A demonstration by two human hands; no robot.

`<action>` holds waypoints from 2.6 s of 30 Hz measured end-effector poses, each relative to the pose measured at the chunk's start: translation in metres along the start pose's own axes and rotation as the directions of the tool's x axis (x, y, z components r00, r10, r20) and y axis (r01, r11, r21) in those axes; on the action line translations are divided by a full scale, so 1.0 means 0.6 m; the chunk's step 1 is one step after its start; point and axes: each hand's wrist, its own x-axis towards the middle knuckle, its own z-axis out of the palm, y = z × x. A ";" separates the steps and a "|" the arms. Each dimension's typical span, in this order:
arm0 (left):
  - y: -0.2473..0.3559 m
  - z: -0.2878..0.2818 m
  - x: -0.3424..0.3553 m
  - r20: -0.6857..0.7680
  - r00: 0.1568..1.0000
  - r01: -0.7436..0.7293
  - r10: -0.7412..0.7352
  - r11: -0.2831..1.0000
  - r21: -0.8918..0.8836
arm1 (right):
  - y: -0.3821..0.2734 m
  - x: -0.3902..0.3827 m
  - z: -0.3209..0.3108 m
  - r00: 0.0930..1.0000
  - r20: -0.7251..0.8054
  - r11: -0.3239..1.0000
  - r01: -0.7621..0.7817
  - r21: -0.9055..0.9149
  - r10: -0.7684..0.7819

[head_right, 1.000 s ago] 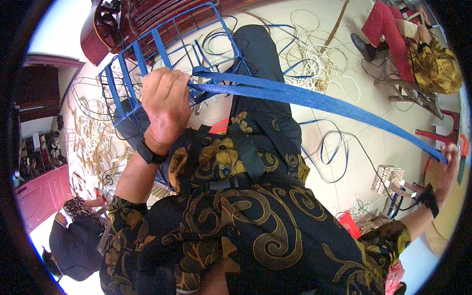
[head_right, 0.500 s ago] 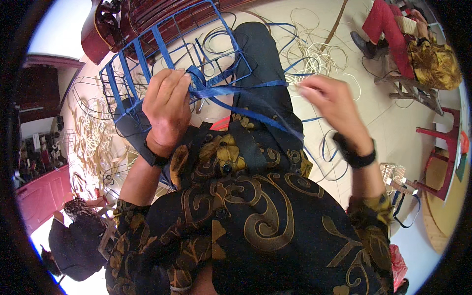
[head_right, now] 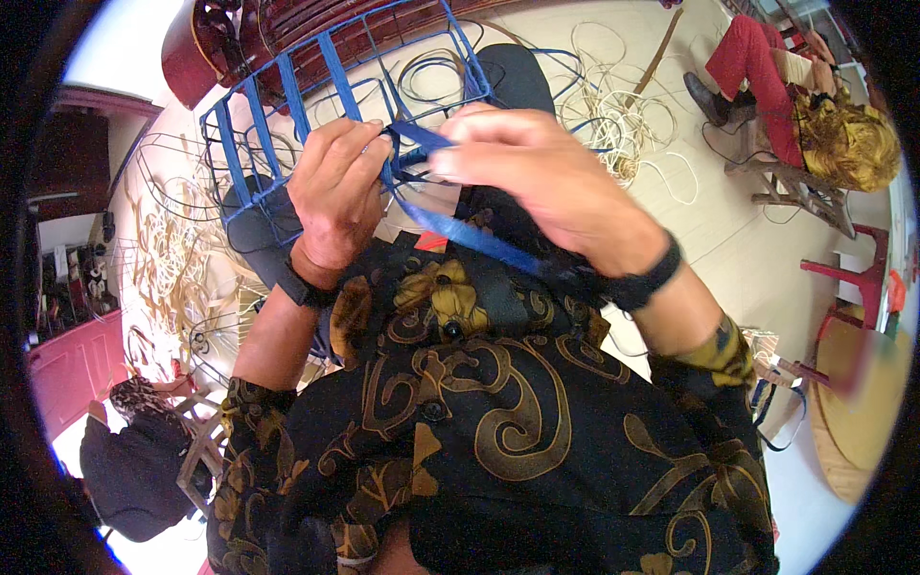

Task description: The person weaves blue plastic straps through a metal frame to create a basket, pulling the straps tight and securing them around the wire structure by hand.

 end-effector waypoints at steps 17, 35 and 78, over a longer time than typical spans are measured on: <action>-0.015 0.010 -0.009 -0.082 0.996 -0.047 0.046 0.999 -0.006 | -0.532 -0.786 -0.700 0.825 -0.536 -0.811 -0.185 -0.556 0.179; -0.004 -0.002 -0.003 0.012 1.000 -0.002 0.002 1.000 -0.017 | 0.087 -0.022 -0.049 0.955 0.294 0.725 0.235 -0.647 -0.047; 0.005 0.001 0.009 -0.024 1.000 0.019 -0.020 0.999 -0.030 | 0.117 -0.149 -0.201 0.989 0.142 0.734 0.075 -0.675 0.029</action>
